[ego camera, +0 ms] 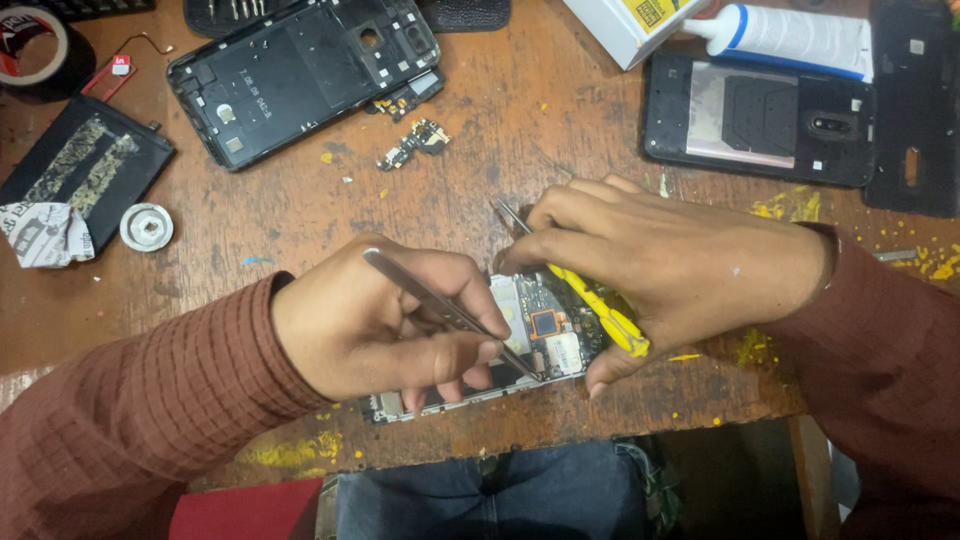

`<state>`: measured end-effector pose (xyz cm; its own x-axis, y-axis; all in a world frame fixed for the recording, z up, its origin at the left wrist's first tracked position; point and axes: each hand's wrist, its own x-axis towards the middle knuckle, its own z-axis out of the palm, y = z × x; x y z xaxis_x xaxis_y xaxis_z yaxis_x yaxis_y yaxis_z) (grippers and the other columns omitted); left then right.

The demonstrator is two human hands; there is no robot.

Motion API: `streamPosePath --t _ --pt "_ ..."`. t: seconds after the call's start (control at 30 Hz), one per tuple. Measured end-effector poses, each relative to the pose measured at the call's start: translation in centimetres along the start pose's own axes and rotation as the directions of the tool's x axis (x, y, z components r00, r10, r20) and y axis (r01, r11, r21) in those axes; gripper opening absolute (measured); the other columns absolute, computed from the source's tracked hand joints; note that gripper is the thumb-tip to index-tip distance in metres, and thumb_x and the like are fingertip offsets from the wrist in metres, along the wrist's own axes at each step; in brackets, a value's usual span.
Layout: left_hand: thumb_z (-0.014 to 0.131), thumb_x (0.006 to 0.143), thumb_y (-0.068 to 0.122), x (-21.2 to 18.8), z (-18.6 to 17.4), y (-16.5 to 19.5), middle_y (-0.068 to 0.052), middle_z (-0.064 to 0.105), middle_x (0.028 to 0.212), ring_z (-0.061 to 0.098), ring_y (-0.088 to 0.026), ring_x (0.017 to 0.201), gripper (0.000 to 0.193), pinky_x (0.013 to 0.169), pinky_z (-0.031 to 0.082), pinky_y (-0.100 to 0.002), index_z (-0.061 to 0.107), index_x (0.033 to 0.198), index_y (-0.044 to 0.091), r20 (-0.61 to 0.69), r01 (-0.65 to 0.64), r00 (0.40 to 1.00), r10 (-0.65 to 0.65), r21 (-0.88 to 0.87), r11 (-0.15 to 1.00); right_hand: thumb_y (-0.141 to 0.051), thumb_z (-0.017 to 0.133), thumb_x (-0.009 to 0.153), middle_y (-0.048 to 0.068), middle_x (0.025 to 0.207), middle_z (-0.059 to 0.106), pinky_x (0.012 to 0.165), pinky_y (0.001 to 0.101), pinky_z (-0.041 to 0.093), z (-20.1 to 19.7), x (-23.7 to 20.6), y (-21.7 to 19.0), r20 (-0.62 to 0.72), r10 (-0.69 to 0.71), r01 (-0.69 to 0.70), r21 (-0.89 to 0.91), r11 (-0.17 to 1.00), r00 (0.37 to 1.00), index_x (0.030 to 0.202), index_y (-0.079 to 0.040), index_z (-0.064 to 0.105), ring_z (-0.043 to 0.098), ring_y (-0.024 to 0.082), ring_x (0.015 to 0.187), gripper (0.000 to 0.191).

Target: The person uses tweezers and a yellow screwdriver to remove small screws and components from a disassembled smartphone motherboard. The person places removed parts on the workbench and continues to manipulate the board with tools.

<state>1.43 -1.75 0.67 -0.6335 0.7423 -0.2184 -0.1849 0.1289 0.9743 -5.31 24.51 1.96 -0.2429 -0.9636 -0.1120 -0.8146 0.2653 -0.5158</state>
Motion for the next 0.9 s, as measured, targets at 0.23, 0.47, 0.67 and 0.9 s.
streamPosePath --t 0.23,0.47,0.67,0.9 --pt "0.062 0.092 0.005 0.11 -0.14 -0.20 -0.006 0.079 0.084 0.075 -0.006 0.066 0.017 0.051 0.064 -0.020 0.067 0.107 -0.003 0.023 -0.056 0.998 0.055 0.048 0.997 -0.064 0.088 0.043 0.013 0.116 0.054 0.083 0.0490 0.044 0.03 -0.08 0.02 0.003 0.004 -0.004 -0.003 1.000 1.000 0.134 -0.006 0.054 0.053 0.034 0.114 0.113" --pt "0.062 0.092 0.005 0.16 -0.06 -0.36 -0.006 0.079 0.084 0.075 -0.006 0.066 0.017 0.051 0.064 -0.021 0.067 0.107 -0.003 0.007 -0.037 0.999 0.037 0.048 0.998 -0.064 0.086 0.047 0.013 0.116 0.054 0.086 0.0490 0.043 -0.02 -0.17 0.06 -0.021 -0.023 0.023 0.010 1.000 1.000 0.129 -0.005 0.054 0.053 0.033 0.112 0.106" --pt "0.063 0.092 0.006 0.27 0.10 -0.22 -0.006 0.079 0.083 0.075 -0.006 0.064 0.018 0.049 0.064 -0.021 0.067 0.106 -0.003 -0.012 -0.004 1.000 0.004 0.040 0.999 -0.062 0.088 0.044 0.013 0.119 0.054 0.088 0.0498 0.043 -0.07 -0.14 -0.04 -0.021 -0.015 0.015 0.005 1.000 1.000 0.130 -0.006 0.054 0.052 0.034 0.115 0.108" --pt "0.063 0.092 0.006 0.28 0.15 -0.21 -0.007 0.080 0.084 0.076 -0.007 0.065 0.018 0.049 0.064 -0.022 0.067 0.106 -0.003 -0.024 -0.001 1.000 0.003 0.055 0.998 -0.061 0.088 0.044 0.012 0.118 0.054 0.088 0.0495 0.044 -0.05 -0.15 -0.06 -0.013 -0.006 0.006 0.022 1.000 1.000 0.132 -0.007 0.055 0.052 0.034 0.116 0.109"
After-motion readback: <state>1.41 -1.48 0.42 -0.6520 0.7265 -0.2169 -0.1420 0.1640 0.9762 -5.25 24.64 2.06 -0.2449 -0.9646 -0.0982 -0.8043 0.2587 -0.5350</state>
